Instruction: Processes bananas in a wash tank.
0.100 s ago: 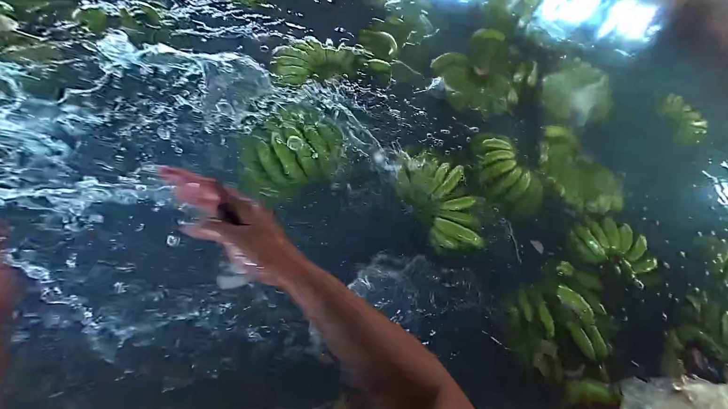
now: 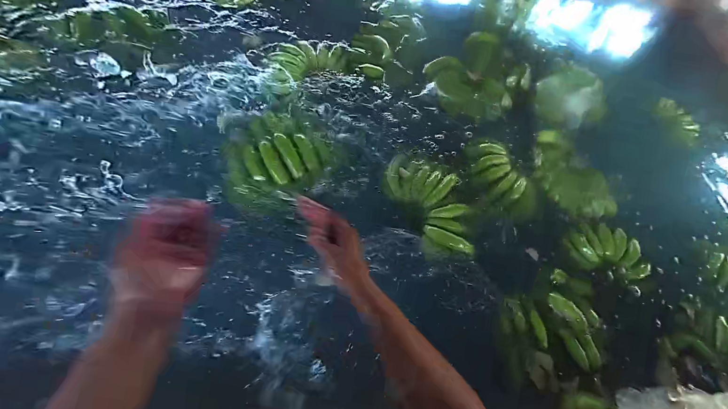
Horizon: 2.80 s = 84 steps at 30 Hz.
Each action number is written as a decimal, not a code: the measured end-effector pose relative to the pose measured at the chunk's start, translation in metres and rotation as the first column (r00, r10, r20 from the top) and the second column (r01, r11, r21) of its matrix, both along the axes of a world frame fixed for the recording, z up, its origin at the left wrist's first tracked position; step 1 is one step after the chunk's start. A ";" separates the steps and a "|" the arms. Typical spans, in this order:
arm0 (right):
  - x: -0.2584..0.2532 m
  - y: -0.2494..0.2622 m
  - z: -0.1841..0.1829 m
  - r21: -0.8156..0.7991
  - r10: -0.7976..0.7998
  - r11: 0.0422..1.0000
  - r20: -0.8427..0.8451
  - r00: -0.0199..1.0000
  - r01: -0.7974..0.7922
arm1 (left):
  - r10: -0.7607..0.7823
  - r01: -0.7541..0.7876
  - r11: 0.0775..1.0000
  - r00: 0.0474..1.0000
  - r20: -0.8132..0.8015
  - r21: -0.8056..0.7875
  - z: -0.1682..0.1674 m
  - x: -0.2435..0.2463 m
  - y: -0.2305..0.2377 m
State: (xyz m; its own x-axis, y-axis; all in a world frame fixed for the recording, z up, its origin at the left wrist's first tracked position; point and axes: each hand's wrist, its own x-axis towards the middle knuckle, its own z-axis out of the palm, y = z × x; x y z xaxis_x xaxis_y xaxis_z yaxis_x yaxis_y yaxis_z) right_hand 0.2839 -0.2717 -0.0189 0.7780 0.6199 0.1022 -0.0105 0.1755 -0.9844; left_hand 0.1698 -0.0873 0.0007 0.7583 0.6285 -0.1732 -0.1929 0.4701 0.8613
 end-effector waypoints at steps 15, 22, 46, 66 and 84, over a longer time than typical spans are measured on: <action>0.061 -0.336 -0.195 -0.527 -0.743 0.631 -0.203 0.637 0.569 | -0.424 0.666 0.744 0.417 -0.804 -0.047 -0.161 0.247 -0.195; 0.018 -0.239 -0.147 -0.830 -0.790 0.531 -0.412 0.454 0.171 | -0.089 0.417 0.801 0.793 -0.603 0.429 -0.183 0.176 -0.210; -0.042 -0.205 -0.220 -0.752 -0.643 0.619 -0.322 0.696 0.224 | -0.179 0.530 0.790 0.681 -0.710 0.309 -0.233 -0.025 -0.122; -0.029 -0.274 -0.143 -0.513 -0.503 0.811 -0.364 0.784 0.282 | -0.045 0.438 0.862 0.569 -0.821 0.257 -0.176 -0.017 -0.160; -0.056 -0.218 -0.142 -0.941 0.326 0.282 0.278 0.904 0.188 | -0.381 0.283 0.915 0.366 -0.849 -0.289 -0.194 0.028 -0.114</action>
